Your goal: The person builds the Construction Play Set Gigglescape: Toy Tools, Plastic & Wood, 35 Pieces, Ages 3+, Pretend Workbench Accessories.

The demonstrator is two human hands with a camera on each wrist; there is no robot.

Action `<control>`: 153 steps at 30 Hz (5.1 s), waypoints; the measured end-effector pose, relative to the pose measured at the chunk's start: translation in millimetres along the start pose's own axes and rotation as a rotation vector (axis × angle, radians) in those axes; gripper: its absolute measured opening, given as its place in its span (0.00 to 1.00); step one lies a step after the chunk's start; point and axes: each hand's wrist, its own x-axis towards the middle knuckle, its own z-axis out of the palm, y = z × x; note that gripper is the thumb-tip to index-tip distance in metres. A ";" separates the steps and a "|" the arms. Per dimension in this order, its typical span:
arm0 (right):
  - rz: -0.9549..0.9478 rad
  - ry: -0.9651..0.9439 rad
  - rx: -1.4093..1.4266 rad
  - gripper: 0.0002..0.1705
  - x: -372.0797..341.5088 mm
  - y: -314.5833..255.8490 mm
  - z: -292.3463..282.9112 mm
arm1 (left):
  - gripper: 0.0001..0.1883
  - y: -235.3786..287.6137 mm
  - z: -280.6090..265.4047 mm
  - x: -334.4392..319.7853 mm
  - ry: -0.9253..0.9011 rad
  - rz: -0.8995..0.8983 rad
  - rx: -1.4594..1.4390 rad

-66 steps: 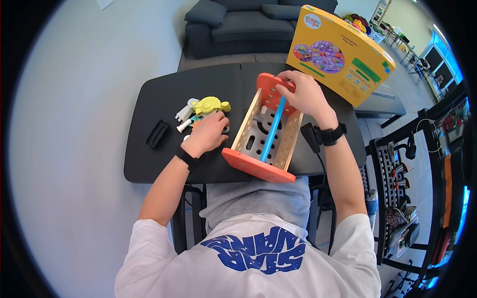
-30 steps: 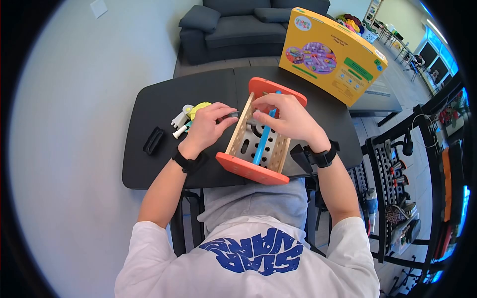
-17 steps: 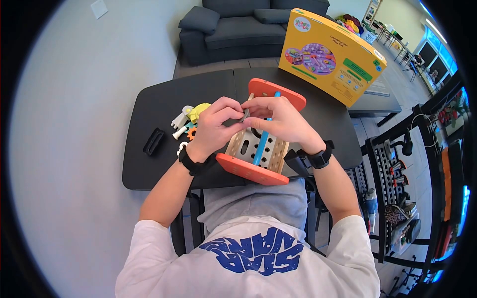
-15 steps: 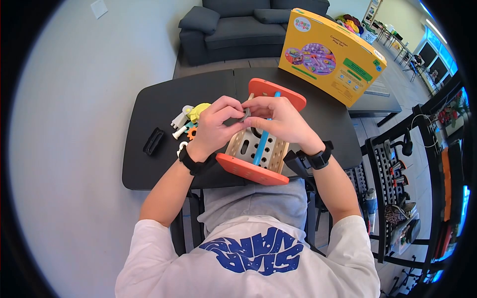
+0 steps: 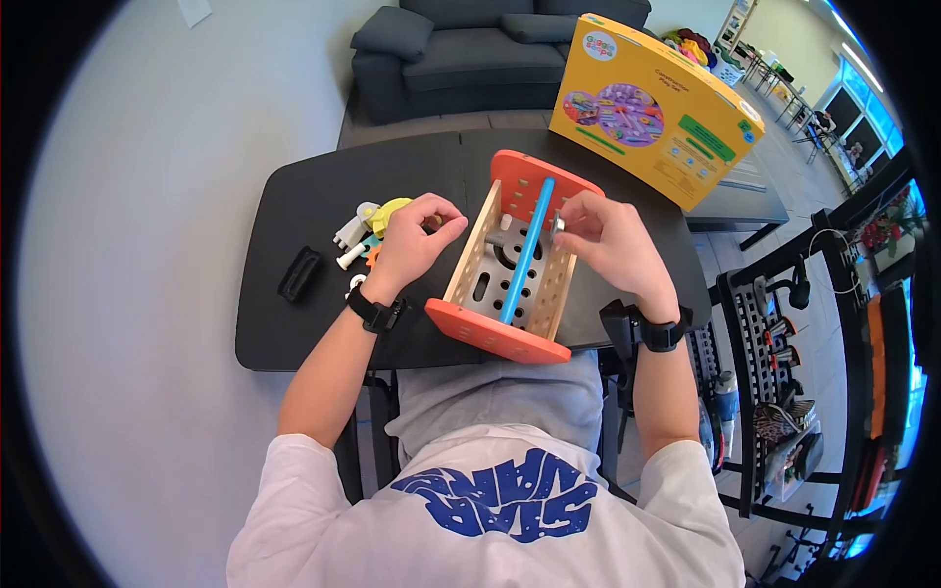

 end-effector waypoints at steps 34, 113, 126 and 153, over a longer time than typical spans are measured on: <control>0.135 -0.211 -0.141 0.18 51.5 90.6 78.3 | 0.15 -56.0 47.7 3.2 -0.135 -0.470 -0.181; 0.216 -0.419 -0.067 0.24 57.5 94.3 81.4 | 0.11 -52.6 37.8 -3.1 -0.231 -0.635 -0.319; 0.359 -0.325 0.093 0.21 58.6 98.4 87.6 | 0.09 -53.4 38.8 -7.2 -0.164 -0.560 -0.455; 0.264 -0.448 -0.095 0.21 56.5 94.9 84.4 | 0.10 -56.7 38.3 -8.5 -0.214 -0.586 -0.425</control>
